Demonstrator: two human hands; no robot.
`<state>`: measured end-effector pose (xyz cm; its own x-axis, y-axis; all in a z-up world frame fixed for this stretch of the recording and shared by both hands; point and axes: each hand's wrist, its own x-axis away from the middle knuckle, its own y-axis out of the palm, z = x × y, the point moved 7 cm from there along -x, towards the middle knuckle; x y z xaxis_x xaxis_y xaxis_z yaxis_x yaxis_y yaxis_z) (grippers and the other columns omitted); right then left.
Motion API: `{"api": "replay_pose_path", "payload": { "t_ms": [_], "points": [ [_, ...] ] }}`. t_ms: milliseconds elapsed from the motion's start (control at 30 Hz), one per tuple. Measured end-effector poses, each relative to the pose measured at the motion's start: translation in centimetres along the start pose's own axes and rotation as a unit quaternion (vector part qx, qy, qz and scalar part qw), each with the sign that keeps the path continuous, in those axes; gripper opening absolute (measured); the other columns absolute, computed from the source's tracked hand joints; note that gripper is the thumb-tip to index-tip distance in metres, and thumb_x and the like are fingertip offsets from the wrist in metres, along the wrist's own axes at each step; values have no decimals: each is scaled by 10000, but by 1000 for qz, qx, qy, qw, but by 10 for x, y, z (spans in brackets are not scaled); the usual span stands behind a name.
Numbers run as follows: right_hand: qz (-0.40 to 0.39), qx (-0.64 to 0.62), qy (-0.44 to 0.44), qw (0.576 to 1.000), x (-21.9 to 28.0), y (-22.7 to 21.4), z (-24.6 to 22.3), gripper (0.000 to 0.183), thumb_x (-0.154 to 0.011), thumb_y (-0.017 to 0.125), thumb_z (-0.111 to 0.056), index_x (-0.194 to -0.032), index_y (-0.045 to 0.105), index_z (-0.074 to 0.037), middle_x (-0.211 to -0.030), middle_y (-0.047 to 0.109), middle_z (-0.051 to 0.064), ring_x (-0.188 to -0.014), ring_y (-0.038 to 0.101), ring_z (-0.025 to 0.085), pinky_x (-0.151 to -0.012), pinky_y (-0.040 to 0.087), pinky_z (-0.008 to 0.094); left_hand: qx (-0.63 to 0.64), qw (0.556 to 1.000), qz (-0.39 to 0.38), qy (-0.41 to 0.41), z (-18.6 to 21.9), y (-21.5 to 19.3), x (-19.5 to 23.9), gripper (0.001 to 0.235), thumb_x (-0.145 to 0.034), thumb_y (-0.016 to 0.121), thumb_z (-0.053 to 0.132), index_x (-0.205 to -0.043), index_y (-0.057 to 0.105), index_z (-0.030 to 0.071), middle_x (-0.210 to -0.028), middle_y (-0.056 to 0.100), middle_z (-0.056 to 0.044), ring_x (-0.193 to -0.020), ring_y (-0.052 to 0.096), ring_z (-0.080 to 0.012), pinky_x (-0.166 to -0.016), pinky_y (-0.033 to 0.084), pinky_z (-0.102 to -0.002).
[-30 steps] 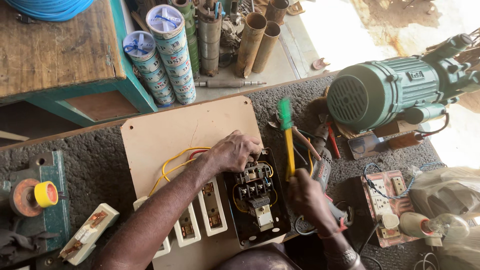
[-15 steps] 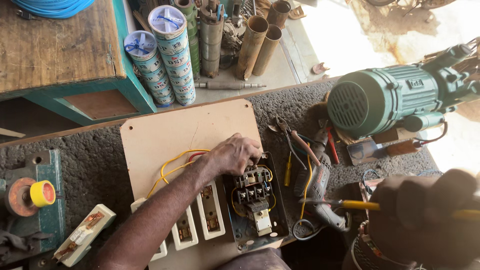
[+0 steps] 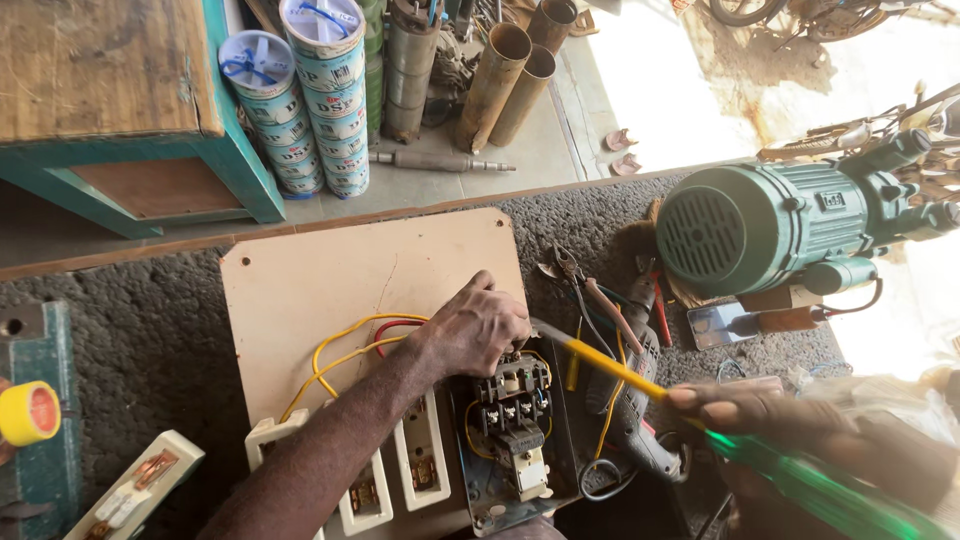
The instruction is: The person uses pliers and a screwdriver to connect wires to a contactor and several white electrical components mounted on a board. They strip wire ends, insert them into terminals, and tighten screws to secure the connections.
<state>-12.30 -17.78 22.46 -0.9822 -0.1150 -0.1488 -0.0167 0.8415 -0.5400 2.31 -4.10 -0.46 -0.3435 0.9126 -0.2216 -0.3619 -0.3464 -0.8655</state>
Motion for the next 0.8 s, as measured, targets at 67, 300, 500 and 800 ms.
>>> {"api": "replay_pose_path", "payload": {
  "t_ms": [67,300,500,800],
  "points": [
    [-4,-93,40,995,19,-15,29,288,-1008,607,-172,-1261,638,-39,-1152,701,279,-1048,710,376,-848,606,415,-1,1000,-1,2,-1,-2,-1,192,-764,670,27,-824,736,197,-801,686,67,-761,661,-101,-854,417,-377],
    [58,-113,80,989,74,-8,107,301,-940,667,-81,-1233,653,-14,-1207,728,256,-1131,741,295,-913,615,372,31,999,-14,-9,-3,-1,1,130,-769,725,96,-868,728,180,-816,679,55,-802,663,-110,-855,419,-379],
    [233,65,-5,970,69,30,86,313,-902,753,-90,-1184,649,-1,-1089,773,144,-1035,783,193,-902,641,296,37,999,-7,-6,-1,-3,-1,170,-776,765,169,-945,760,193,-844,689,45,-829,670,-115,-885,437,-385],
    [272,88,-3,958,82,49,102,404,-863,800,-160,-1146,579,25,-971,756,127,-922,781,143,-810,652,243,35,999,-12,-11,1,-6,0,135,-807,767,210,-939,777,180,-868,694,35,-851,672,-127,-905,450,-371]
  ]
}}
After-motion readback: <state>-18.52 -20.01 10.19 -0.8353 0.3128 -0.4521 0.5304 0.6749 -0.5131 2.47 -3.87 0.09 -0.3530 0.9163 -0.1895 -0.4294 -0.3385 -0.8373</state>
